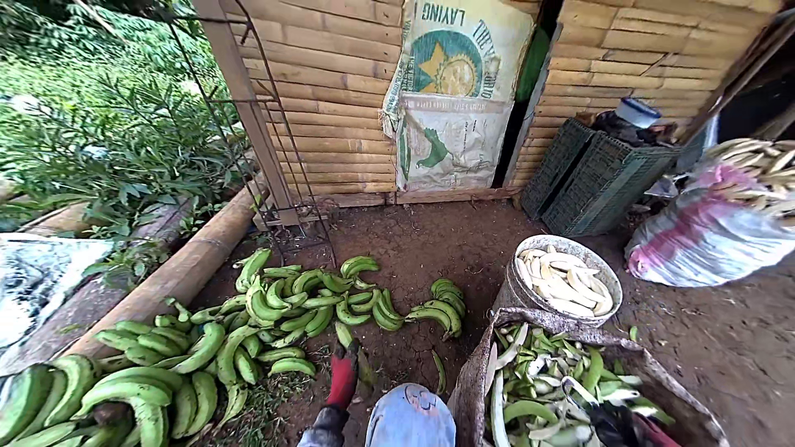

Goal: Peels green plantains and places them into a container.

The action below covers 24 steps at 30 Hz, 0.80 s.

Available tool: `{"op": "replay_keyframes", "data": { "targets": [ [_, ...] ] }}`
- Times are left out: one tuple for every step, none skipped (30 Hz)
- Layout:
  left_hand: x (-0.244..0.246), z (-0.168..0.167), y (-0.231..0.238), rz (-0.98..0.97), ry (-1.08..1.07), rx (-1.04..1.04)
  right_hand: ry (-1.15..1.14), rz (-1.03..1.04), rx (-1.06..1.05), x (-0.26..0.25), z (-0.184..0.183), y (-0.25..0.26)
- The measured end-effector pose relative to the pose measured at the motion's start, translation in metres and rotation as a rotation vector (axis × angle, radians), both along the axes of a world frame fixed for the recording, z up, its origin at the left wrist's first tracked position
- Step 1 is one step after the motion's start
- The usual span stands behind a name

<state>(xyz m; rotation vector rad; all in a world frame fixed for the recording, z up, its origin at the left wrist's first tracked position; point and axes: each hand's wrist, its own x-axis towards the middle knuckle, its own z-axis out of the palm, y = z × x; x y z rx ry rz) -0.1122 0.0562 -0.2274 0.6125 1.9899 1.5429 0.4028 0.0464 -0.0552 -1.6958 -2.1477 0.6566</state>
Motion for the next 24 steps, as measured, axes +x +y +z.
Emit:
{"op": "replay_keyframes", "data": {
  "targets": [
    [0.008,0.046,0.014,0.064,-0.107,0.188,0.04,0.046,0.045,-0.003,0.003,0.001],
    [0.017,0.095,0.025,0.068,-0.203,0.357,0.084,0.089,0.083,-0.011,0.009,0.001],
    [0.028,0.143,0.031,0.023,-0.278,0.491,0.135,0.129,0.115,-0.022,0.017,-0.001],
    [0.043,0.188,0.035,-0.045,-0.326,0.589,0.185,0.17,0.138,-0.034,0.023,-0.004],
    [0.061,0.228,0.037,-0.125,-0.365,0.664,0.235,0.208,0.159,-0.046,0.029,-0.006],
    [0.079,0.258,0.04,-0.212,-0.412,0.741,0.305,0.248,0.18,-0.059,0.034,-0.008],
    [0.099,0.282,0.041,-0.309,-0.46,0.806,0.386,0.298,0.19,-0.071,0.039,-0.009],
    [0.121,0.3,0.04,-0.396,-0.514,0.851,0.469,0.353,0.185,-0.08,0.043,-0.009],
    [0.145,0.313,0.039,-0.464,-0.566,0.88,0.542,0.402,0.18,-0.086,0.047,-0.008],
    [0.17,0.32,0.037,-0.517,-0.607,0.895,0.614,0.434,0.187,-0.09,0.052,-0.008],
    [0.196,0.322,0.033,-0.545,-0.64,0.886,0.674,0.452,0.195,-0.09,0.057,-0.009],
    [0.222,0.32,0.029,-0.55,-0.665,0.855,0.714,0.457,0.203,-0.088,0.062,-0.009],
    [0.245,0.316,0.024,-0.538,-0.678,0.811,0.743,0.454,0.211,-0.083,0.063,-0.01],
    [0.262,0.31,0.022,-0.534,-0.698,0.772,0.758,0.45,0.206,-0.077,0.062,-0.011],
    [0.275,0.301,0.023,-0.534,-0.742,0.737,0.766,0.46,0.171,-0.068,0.061,-0.013],
    [0.283,0.292,0.025,-0.551,-0.794,0.715,0.777,0.469,0.108,-0.06,0.059,-0.015],
    [0.29,0.282,0.028,-0.575,-0.844,0.701,0.799,0.468,0.043,-0.052,0.055,-0.016],
    [0.297,0.272,0.03,-0.591,-0.879,0.695,0.842,0.461,-0.039,-0.045,0.049,-0.017],
    [0.302,0.261,0.032,-0.599,-0.882,0.689,0.908,0.46,-0.128,-0.039,0.044,-0.018],
    [0.307,0.251,0.034,-0.603,-0.862,0.694,0.977,0.454,-0.203,-0.034,0.038,-0.018],
    [0.311,0.243,0.035,-0.602,-0.831,0.699,1.056,0.45,-0.27,-0.03,0.033,-0.019],
    [0.314,0.237,0.036,-0.602,-0.798,0.7,1.15,0.433,-0.324,-0.028,0.027,-0.02],
    [0.317,0.232,0.037,-0.597,-0.755,0.708,1.229,0.409,-0.358,-0.027,0.022,-0.019],
    [0.319,0.228,0.037,-0.583,-0.695,0.723,1.294,0.396,-0.395,-0.026,0.017,-0.017]
  ]
}}
